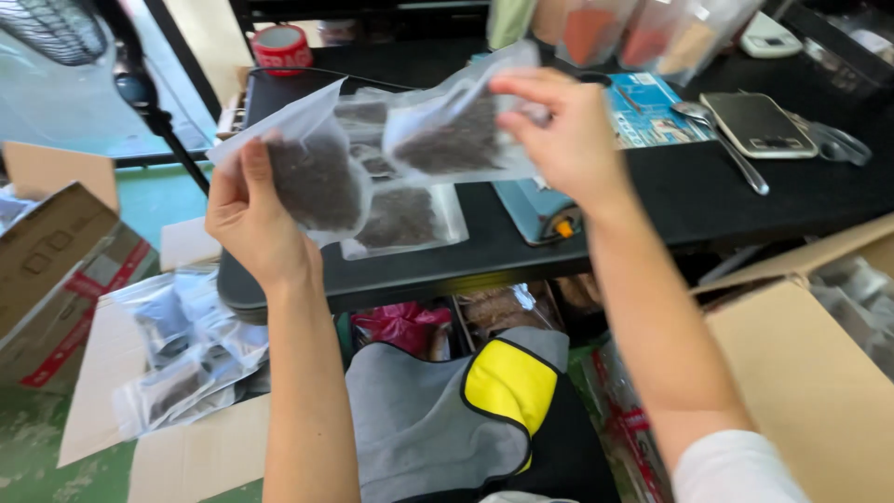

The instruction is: The person picks up plastic pouches filled with coffee beans, aligns the opening of each pouch in a heat sealer, and presses down the arm of the sealer to close them. The person then gathers the sealed pouches and places them into a large cardboard box.

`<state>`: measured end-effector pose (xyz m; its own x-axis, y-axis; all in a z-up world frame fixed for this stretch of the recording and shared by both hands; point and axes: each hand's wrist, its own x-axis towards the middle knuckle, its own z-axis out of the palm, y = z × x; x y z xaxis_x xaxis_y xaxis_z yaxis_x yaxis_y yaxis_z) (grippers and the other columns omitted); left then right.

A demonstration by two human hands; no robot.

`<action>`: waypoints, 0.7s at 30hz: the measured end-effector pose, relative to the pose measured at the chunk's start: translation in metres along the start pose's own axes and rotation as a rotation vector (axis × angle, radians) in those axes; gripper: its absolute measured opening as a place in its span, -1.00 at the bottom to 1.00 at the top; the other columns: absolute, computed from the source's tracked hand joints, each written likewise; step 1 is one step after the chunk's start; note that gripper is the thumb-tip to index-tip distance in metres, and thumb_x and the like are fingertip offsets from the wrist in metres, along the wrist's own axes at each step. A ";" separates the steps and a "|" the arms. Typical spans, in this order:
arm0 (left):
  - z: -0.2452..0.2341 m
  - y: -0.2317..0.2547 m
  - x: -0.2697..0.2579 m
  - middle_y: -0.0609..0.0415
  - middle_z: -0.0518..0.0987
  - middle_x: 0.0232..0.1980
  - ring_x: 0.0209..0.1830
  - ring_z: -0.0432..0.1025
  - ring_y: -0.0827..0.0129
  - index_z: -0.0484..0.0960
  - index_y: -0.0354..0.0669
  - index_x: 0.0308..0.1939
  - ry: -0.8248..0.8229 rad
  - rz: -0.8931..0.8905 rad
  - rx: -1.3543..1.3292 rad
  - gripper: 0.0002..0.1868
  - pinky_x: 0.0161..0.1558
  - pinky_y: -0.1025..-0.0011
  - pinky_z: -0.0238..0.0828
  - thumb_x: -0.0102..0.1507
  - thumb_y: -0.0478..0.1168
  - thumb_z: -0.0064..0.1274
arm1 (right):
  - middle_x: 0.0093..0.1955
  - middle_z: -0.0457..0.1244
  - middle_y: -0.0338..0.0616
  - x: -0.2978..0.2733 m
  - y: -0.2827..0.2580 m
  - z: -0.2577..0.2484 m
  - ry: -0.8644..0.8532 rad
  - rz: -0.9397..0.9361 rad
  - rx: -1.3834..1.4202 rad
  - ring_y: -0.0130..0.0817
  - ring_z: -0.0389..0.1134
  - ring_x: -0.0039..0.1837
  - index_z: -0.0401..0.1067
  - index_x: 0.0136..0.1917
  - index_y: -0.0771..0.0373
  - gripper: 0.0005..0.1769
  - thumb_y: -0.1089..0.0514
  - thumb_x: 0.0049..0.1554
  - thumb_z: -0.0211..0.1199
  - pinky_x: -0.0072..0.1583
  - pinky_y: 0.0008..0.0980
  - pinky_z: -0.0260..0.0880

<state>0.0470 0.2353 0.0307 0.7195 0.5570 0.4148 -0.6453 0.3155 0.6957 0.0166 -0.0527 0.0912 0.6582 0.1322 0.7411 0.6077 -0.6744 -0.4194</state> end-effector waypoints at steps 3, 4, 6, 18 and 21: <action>-0.019 -0.016 0.020 0.13 0.73 -0.26 -0.26 0.58 0.63 0.76 -0.02 -0.14 -0.019 0.014 -0.005 -0.87 -0.04 0.58 0.59 0.38 -0.11 0.17 | -0.60 -0.07 -0.61 -0.006 0.124 0.131 0.088 0.328 0.334 -0.67 -0.12 -0.41 0.69 0.08 -0.10 -0.64 0.16 -0.01 0.51 -0.28 -0.68 -0.10; -0.020 -0.027 0.023 0.13 0.73 -0.26 -0.26 0.58 0.63 0.76 -0.02 -0.14 -0.017 0.015 -0.003 -0.87 -0.04 0.58 0.59 0.38 -0.11 0.17 | -0.60 -0.07 -0.61 -0.015 0.139 0.154 0.087 0.328 0.336 -0.67 -0.12 -0.41 0.69 0.08 -0.10 -0.64 0.16 -0.01 0.51 -0.28 -0.68 -0.10; -0.019 -0.050 0.030 0.21 0.66 -0.42 -0.41 0.50 0.66 0.77 0.01 -0.25 -0.136 -0.213 0.168 -0.83 -0.26 0.64 0.49 0.39 -0.10 0.15 | 0.21 0.42 -0.08 -0.030 0.170 0.200 -0.046 0.327 0.148 -0.02 0.37 0.32 0.58 0.28 -0.03 -0.46 0.05 0.01 0.54 0.28 -0.20 0.36; 0.015 -0.061 -0.012 0.10 0.74 -0.11 -0.14 0.57 0.47 0.77 0.10 0.04 -0.754 -0.477 0.315 -0.73 -0.08 0.39 0.61 0.28 -0.05 0.29 | -0.41 0.40 -0.41 0.021 0.008 0.062 -0.317 0.231 -0.053 -0.39 0.51 -0.21 0.65 -0.12 -0.15 -0.83 -0.07 0.18 0.24 0.00 -0.40 0.50; 0.002 -0.044 -0.035 -0.10 0.61 0.21 0.04 0.57 0.17 0.41 -0.11 0.43 -0.732 -0.722 -0.073 -0.25 -0.15 0.08 0.68 0.16 -0.20 0.31 | -0.30 0.42 -0.24 0.003 0.011 0.043 -0.083 0.511 0.255 -0.56 0.42 -0.25 0.65 -0.03 0.08 -0.80 0.11 0.25 0.20 -0.20 -0.47 0.56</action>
<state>0.0503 0.2004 -0.0133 0.9061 -0.3805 0.1850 0.0059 0.4486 0.8937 0.0447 -0.0282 0.0662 0.9227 -0.1013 0.3719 0.2844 -0.4723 -0.8343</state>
